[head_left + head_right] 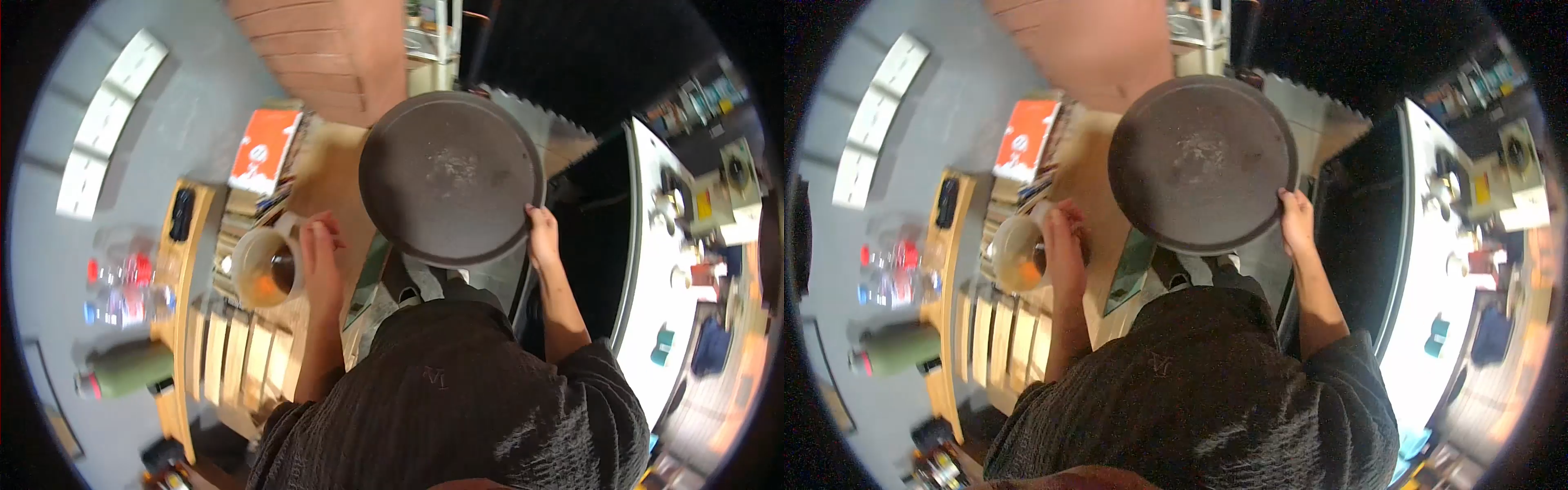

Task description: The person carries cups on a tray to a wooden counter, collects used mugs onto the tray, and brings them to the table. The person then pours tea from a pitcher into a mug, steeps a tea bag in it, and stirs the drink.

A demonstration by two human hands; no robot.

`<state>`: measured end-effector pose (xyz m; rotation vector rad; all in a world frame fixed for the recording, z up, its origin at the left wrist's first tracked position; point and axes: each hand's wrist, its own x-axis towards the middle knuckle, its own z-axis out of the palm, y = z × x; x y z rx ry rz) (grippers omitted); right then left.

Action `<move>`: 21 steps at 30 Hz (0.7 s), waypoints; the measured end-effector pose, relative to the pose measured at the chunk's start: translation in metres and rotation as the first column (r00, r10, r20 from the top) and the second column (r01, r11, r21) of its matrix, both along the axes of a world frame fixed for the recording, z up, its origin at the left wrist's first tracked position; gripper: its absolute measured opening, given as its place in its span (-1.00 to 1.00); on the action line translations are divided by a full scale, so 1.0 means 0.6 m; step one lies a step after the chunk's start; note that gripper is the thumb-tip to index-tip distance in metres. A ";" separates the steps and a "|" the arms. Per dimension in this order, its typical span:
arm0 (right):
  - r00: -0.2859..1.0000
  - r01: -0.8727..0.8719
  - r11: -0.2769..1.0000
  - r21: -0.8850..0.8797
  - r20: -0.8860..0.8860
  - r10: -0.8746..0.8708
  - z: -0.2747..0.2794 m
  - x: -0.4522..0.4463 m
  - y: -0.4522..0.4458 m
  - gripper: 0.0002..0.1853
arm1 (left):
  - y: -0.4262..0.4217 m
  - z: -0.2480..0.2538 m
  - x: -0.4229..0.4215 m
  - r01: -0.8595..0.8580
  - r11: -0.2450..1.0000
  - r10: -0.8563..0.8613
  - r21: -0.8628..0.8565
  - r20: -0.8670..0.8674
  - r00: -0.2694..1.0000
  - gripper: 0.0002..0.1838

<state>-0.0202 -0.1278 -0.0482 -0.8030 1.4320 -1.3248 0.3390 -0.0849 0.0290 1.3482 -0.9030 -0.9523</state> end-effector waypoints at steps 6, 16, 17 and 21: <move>0.940 0.323 0.943 -0.080 0.139 -0.310 0.063 -0.111 0.221 -0.69 | -0.070 -0.053 -0.156 0.542 0.835 -0.523 0.094 -0.174 0.835 -0.39; 0.686 0.704 0.688 -0.178 -0.083 -0.723 0.072 -0.209 0.474 -0.50 | -0.024 -0.053 -0.458 0.873 0.454 -0.886 0.177 -0.007 0.463 -0.18; 0.681 0.720 0.681 -0.132 -0.054 -0.731 0.054 -0.234 0.505 -0.51 | -0.011 -0.056 -0.487 0.887 0.437 -0.894 0.151 -0.034 0.446 -0.21; 0.555 0.817 0.574 -0.047 -0.203 -0.807 0.011 -0.341 0.590 -0.52 | 0.050 -0.071 -0.631 0.921 0.386 -0.907 0.058 -0.157 0.390 -0.32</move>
